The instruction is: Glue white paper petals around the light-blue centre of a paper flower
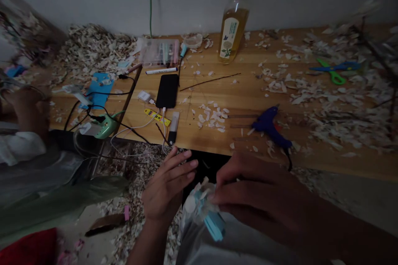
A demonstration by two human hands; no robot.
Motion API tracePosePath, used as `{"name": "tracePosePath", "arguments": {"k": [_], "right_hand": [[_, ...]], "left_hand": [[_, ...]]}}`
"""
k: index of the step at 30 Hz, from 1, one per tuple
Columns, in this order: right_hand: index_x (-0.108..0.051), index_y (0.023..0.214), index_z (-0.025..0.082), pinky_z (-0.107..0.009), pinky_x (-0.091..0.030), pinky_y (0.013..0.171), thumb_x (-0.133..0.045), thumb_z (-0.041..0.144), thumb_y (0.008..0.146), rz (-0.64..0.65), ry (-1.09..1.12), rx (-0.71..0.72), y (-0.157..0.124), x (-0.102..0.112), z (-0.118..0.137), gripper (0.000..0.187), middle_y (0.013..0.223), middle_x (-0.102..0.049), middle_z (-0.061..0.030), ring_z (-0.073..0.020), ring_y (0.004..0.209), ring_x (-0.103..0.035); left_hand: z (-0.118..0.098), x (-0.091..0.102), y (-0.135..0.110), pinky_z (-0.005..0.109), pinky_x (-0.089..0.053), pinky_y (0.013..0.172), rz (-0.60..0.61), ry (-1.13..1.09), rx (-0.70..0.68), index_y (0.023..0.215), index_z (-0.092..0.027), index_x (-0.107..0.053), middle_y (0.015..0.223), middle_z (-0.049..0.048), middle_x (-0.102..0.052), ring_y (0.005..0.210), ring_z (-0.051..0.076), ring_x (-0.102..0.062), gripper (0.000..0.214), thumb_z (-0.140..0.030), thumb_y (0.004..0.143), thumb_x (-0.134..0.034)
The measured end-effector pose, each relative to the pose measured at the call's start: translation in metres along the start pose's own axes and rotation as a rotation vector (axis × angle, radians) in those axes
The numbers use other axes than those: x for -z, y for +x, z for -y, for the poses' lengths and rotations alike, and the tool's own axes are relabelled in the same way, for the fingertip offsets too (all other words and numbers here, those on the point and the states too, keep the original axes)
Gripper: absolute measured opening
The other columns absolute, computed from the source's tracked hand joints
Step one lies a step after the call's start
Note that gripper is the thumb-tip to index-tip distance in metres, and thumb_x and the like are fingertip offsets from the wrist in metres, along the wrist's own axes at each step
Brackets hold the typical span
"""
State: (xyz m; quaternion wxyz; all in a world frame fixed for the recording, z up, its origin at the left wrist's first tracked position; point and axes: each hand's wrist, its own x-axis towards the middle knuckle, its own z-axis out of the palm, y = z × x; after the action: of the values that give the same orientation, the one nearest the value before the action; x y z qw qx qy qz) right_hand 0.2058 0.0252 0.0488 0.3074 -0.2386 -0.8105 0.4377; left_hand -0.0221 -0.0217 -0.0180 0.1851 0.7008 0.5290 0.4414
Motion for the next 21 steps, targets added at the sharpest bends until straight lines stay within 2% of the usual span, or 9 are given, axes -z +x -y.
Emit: {"name": "tracePosePath", "arguments": {"k": [3, 7, 10, 14, 18, 21], "right_hand": [[-0.063, 0.116, 0.022, -0.017, -0.044, 0.091, -0.063, 0.014, 0.093, 0.049, -0.047, -0.019, -0.002, 0.0, 0.002, 0.025, 0.11, -0.061, -0.0016, -0.0076, 0.102, -0.056], [-0.065, 0.11, 0.022, -0.016, -0.043, 0.093, -0.061, 0.015, 0.094, 0.032, -0.054, -0.038, 0.0, -0.001, 0.006, 0.018, 0.109, -0.063, -0.0004, -0.0069, 0.102, -0.056], [-0.065, 0.103, 0.022, -0.015, -0.045, 0.089, -0.06, 0.017, 0.094, -0.018, -0.046, -0.086, 0.003, -0.003, 0.009, 0.012, 0.104, -0.065, 0.0003, -0.0067, 0.099, -0.059], [-0.064, 0.1, 0.023, -0.018, -0.049, 0.086, -0.059, 0.019, 0.094, -0.035, -0.023, -0.177, 0.002, -0.007, 0.011, 0.009, 0.103, -0.064, -0.0009, -0.0093, 0.097, -0.061], [-0.063, 0.098, 0.023, -0.022, -0.049, 0.088, -0.057, 0.019, 0.094, -0.043, -0.034, -0.207, 0.002, -0.009, 0.012, 0.009, 0.106, -0.061, -0.0023, -0.0111, 0.099, -0.059], [-0.063, 0.096, 0.023, -0.023, -0.049, 0.086, -0.057, 0.017, 0.093, -0.036, -0.046, -0.216, 0.005, -0.01, 0.014, 0.009, 0.106, -0.06, -0.0026, -0.0116, 0.099, -0.06]], "left_hand": [[0.0, 0.0, -0.002, 0.046, -0.048, 0.112, -0.094, -0.085, -0.045, 0.097, -0.028, -0.071, 0.107, 0.0008, -0.077, 0.109, 0.016, -0.07, 0.025, -0.028, 0.1, -0.047], [-0.003, -0.002, -0.005, 0.047, -0.048, 0.112, -0.072, -0.093, -0.036, 0.1, -0.029, -0.071, 0.109, 0.0002, -0.077, 0.108, 0.016, -0.07, 0.026, -0.029, 0.101, -0.045], [-0.003, 0.004, -0.004, 0.049, -0.047, 0.113, -0.087, -0.066, -0.011, 0.097, -0.029, -0.072, 0.108, 0.0, -0.077, 0.107, 0.017, -0.071, 0.024, -0.027, 0.1, -0.048], [-0.001, 0.013, -0.003, 0.049, -0.053, 0.106, 0.13, -0.054, 0.035, 0.116, -0.028, -0.069, 0.12, 0.0032, -0.073, 0.107, 0.021, -0.071, 0.025, -0.026, 0.098, -0.051], [-0.001, 0.006, -0.008, 0.052, -0.048, 0.11, -0.109, -0.067, 0.118, 0.111, -0.027, -0.071, 0.113, 0.0033, -0.076, 0.104, 0.022, -0.073, 0.021, -0.028, 0.096, -0.056], [-0.001, 0.0, -0.012, 0.05, -0.048, 0.111, -0.123, -0.091, 0.151, 0.108, -0.027, -0.072, 0.113, 0.0027, -0.076, 0.103, 0.021, -0.073, 0.019, -0.031, 0.095, -0.057]]}}
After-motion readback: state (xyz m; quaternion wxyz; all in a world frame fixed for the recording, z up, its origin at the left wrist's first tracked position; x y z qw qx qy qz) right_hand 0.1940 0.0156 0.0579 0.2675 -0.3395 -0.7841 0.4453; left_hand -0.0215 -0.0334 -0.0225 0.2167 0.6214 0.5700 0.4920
